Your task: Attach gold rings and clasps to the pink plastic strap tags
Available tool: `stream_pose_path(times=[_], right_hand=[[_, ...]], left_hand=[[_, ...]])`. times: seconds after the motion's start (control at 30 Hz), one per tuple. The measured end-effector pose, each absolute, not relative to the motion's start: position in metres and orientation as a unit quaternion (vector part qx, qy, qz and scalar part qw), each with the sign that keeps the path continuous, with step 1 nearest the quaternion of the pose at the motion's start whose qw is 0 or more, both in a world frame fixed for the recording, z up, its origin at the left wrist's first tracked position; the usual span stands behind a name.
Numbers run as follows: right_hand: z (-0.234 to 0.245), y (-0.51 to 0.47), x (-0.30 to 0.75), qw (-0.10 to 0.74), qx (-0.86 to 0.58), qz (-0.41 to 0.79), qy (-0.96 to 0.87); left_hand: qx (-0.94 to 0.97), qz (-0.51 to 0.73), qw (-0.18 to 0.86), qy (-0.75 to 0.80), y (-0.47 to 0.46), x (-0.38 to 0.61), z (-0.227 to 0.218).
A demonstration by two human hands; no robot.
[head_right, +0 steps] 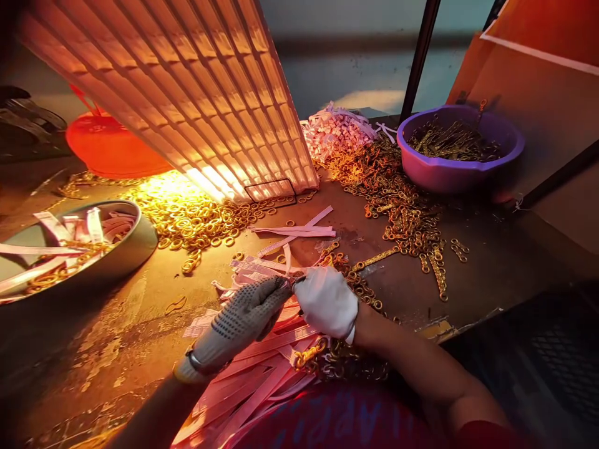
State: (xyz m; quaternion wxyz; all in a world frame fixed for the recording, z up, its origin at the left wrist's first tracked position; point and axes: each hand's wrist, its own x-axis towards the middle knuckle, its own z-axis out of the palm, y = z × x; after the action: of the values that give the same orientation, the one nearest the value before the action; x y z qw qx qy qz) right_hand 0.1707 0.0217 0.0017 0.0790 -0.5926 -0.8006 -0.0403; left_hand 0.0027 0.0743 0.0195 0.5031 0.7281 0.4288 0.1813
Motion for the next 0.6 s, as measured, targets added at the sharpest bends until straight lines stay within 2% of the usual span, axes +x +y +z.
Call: stream_pose_path(times=[0.1,0.23,0.4,0.6], right_hand=[[-0.006,0.021,0.168,0.084,-0.597,-0.049,-0.796],[0.001,0.019,0.169,0.073,-0.59,0.0,-0.804],[0.025,0.014,0.179,0.063,-0.604,0.074,-0.791],[0.03,0.018,0.182,0.008,-0.612,0.112,-0.783]], left_hand=[[0.714,0.117,0.558,0.406,0.075,0.002,0.02],[0.76,0.154,0.503,0.382,0.074,0.005,0.016],[0.674,0.168,0.551,0.463,0.065,0.002,0.006],[0.688,0.199,0.517,0.468,0.05,0.005,0.006]])
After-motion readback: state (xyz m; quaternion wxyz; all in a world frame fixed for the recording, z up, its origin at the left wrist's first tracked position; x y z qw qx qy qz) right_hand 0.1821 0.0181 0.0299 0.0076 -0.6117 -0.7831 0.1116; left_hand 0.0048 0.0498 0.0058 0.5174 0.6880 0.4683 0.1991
